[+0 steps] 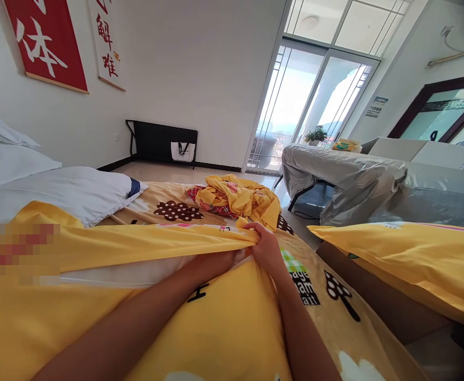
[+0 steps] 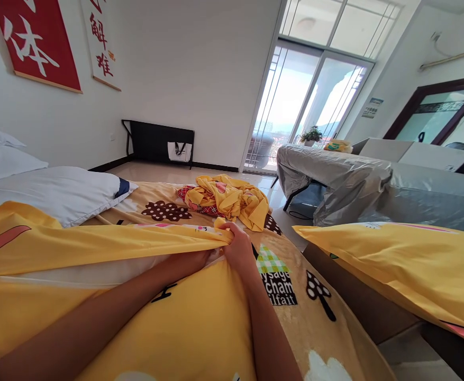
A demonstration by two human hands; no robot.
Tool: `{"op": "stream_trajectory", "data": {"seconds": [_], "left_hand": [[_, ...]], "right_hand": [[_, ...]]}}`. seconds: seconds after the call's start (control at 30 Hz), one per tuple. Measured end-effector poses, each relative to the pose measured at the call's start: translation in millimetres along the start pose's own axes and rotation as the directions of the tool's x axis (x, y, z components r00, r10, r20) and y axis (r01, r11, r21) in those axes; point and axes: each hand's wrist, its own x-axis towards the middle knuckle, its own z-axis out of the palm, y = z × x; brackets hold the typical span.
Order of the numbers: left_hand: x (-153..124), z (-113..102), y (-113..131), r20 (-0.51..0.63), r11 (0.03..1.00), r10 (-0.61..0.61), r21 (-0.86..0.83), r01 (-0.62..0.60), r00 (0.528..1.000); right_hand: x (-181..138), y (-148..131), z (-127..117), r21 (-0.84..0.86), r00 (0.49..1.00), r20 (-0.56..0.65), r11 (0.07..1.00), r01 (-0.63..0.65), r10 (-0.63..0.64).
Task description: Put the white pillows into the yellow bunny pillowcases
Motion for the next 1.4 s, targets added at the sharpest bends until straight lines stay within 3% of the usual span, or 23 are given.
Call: {"op": "stream_trajectory", "data": {"seconds": [0.17,0.27,0.43,0.63,0.8,0.97,1.23,1.4], "left_hand": [[0.9,-2.2,2.7,-0.041,1.0,0.028,-0.01,-0.028,0.999],[1.4,-3.9,1.4,-0.001,0.993,0.098,0.06,-0.098,0.995],[0.0,-7.6,0.4,0.132,0.966,0.114,0.218,-0.141,0.985],[0.5,-6.4,5.0,0.099,0.976,0.134,0.162,-0.149,0.986],[0.6,-6.7,9.2,0.073,0.972,0.141,0.179,-0.152,0.987],[1.4,-6.2,9.0,0.076,0.972,0.151,0.167,-0.162,0.986],[-3.7,-4.1,-6.0,0.037,0.975,0.138,0.169,-0.142,0.99],[-8.8,-4.8,-9.7,0.049,0.996,0.026,0.085,-0.03,0.998]], "right_hand": [[-4.7,-3.4,4.8,-0.276,0.99,-0.132,0.958,-0.081,0.046],[-6.7,-4.6,6.8,-0.371,0.988,-0.152,0.927,-0.053,-0.004],[-4.2,-1.3,5.6,-0.196,0.987,-0.099,0.975,0.105,-0.126],[1.1,4.4,9.5,0.062,0.997,-0.063,0.998,-0.032,0.036],[4.8,8.3,9.9,0.176,0.991,0.078,0.977,-0.12,0.108],[4.3,9.1,8.2,0.301,0.988,0.124,0.946,-0.121,0.087],[1.6,3.1,7.8,0.219,0.998,0.056,0.975,-0.045,0.033],[0.9,0.4,7.9,0.191,1.0,0.023,0.981,-0.02,0.016]]}}
